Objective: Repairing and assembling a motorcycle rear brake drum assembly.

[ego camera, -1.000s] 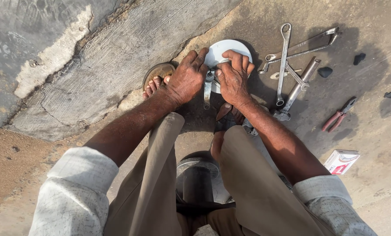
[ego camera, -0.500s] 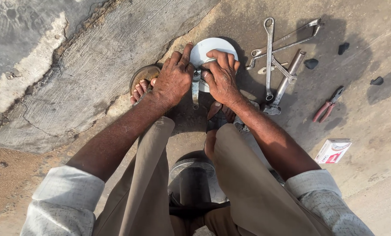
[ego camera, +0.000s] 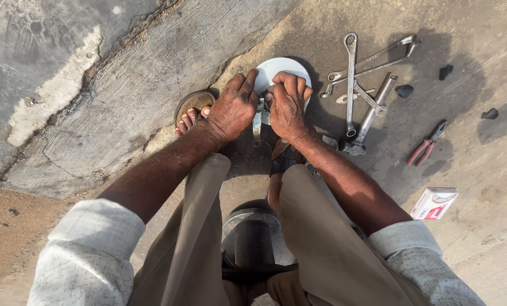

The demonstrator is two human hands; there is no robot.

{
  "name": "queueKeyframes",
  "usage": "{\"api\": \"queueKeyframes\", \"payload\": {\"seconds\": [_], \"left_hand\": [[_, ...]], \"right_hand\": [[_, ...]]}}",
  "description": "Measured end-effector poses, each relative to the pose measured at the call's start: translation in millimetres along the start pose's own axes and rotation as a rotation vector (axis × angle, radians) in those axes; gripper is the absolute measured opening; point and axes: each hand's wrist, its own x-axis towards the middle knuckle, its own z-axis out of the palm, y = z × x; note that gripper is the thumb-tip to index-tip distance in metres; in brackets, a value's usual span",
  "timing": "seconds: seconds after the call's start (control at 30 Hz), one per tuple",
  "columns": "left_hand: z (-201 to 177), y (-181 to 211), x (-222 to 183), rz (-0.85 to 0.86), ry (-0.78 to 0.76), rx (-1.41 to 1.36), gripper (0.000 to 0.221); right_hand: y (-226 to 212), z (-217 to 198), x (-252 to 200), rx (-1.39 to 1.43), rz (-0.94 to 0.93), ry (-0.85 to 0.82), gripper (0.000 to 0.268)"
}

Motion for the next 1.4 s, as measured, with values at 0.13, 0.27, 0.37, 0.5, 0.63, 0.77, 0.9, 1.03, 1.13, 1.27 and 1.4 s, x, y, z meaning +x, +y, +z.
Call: {"api": "queueKeyframes", "payload": {"seconds": [0.13,0.27,0.37,0.5,0.63,0.77,0.9,1.03,1.13,1.27,1.4], "left_hand": [[4,-4,0,-0.016,-0.025,0.007,0.027],[0,-10,0,-0.078,-0.098,-0.055,0.029],[8,-7,-4,-0.08,-0.125,-0.067,0.029],[1,-6,1,-0.063,-0.132,-0.03,0.027],[-3,-2,1,-0.019,-0.178,0.009,0.027],[0,-2,-1,0.031,0.039,-0.009,0.025],[-6,1,0,0.099,0.07,0.031,0.024],[-4,-1,-1,-0.03,0.07,0.021,0.022],[-11,2,-2,-0.072,-0.089,-0.028,0.026],[-6,-5,6,-0.081,-0.236,-0.019,0.026],[-15,-2,7,-0.005,-0.231,0.075,0.029]], "right_hand": [[5,-9,-1,-0.012,-0.009,-0.013,0.011],[1,-23,3,0.092,-0.057,-0.047,0.017],[1,-22,-1,0.107,-0.064,-0.052,0.016],[-1,-16,-3,0.023,-0.068,-0.021,0.013],[-8,-13,-1,-0.015,-0.068,0.009,0.011],[-6,-11,1,-0.037,-0.051,0.007,0.011],[-4,-7,1,-0.075,-0.031,-0.035,0.019],[-2,-14,0,-0.056,-0.038,-0.022,0.019],[-1,-24,-6,0.041,-0.07,-0.033,0.02],[2,-24,0,0.074,-0.1,-0.035,0.021],[-2,-20,-3,0.051,-0.078,-0.014,0.018]]}}
